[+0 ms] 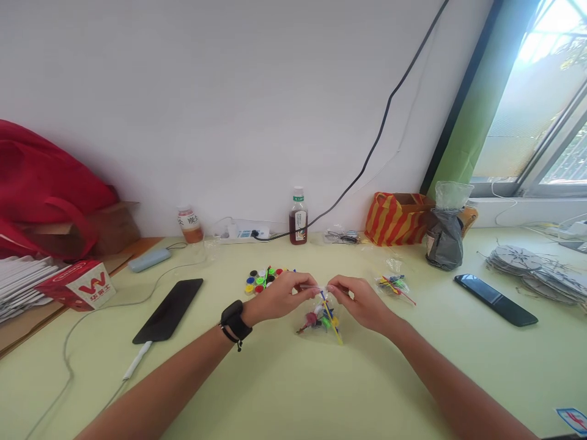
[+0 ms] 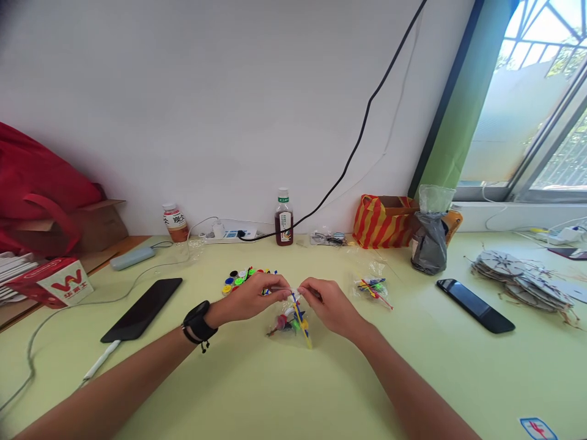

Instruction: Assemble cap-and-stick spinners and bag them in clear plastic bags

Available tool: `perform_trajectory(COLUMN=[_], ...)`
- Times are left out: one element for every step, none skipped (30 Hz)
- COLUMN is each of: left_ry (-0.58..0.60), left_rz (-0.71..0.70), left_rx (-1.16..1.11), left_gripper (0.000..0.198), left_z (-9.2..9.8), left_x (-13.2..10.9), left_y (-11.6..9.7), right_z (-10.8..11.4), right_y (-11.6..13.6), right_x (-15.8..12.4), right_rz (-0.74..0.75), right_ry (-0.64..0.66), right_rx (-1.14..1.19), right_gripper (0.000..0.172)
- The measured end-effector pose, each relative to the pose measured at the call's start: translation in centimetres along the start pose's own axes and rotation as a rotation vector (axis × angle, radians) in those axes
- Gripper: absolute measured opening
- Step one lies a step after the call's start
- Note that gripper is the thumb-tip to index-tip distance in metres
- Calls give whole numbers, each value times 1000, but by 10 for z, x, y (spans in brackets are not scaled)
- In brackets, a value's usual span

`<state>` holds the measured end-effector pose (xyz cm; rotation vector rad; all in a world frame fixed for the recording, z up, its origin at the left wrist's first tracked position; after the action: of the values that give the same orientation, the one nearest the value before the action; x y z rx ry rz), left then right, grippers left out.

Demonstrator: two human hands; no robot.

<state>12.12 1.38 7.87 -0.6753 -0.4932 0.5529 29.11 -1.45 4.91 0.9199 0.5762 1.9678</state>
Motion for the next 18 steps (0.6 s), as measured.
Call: perform_trajectory(left_ry=[7,10,8,2,-7,-18,-30,-40,-51,-63,-70,-73,-72,-71,-68,-63,-59,-57], left_rz=[7,14,20,24,28,32,38,43,47,49,49,50,53,57,63,71,80,89], left_rx=[-11,-16,-17,-17,-17,-18,-20,-22,-23,-20,-16,-16,-25,-41,-65,-93,-120,-144], left_gripper=[29,31,31,30,29,30,30,32,33,33,34,34,34,34,35,35,36,37], left_z=[-1,-1,0,0,1,2,2,3,4,5,5,5,5,5,5,4,3,2], left_x=[0,0,0,0,0,0,0,0,0,1,1,1,1,1,1,1,0,0], left_y=[-1,-1,-2,-1,-1,1,3,6,9,11,12,14,14,15,15,15,15,15], right_z=[0,0,0,1,1,2,2,3,3,4,4,4,3,4,4,4,5,6], right_y=[0,1,2,2,3,4,4,5,5,5,4,3,2,1,0,-1,-1,-1], right_x=[0,0,-1,-1,-1,-1,-1,-1,-1,0,0,0,1,1,2,2,2,3], right_rz=[0,1,3,7,12,19,28,38,45,46,41,30,14,-3,-20,-33,-40,-41], right_ry=[2,4,6,6,3,-6,-17,-29,-39,-48,-54,-57,-59,-64,-71,-82,-93,-103], right_rx=[-11,-23,-33,-41,-47,-49,-48,-42,-32,-20,-5,9,23,34,44,52,58,62], right_gripper=[29,29,29,29,29,29,28,27,25,23,22,22,22,23,23,23,23,24])
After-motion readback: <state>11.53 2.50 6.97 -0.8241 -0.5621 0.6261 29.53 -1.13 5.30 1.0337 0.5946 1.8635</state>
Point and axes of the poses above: each hand's wrist, its own x-axis towards the middle knuckle, its own z-axis out of the back of the hand, y = z × x, the point moved 6 cm from there along x, towards the middle knuckle, and after that the axes turned 1 degree about y, right-handed, at the moved point
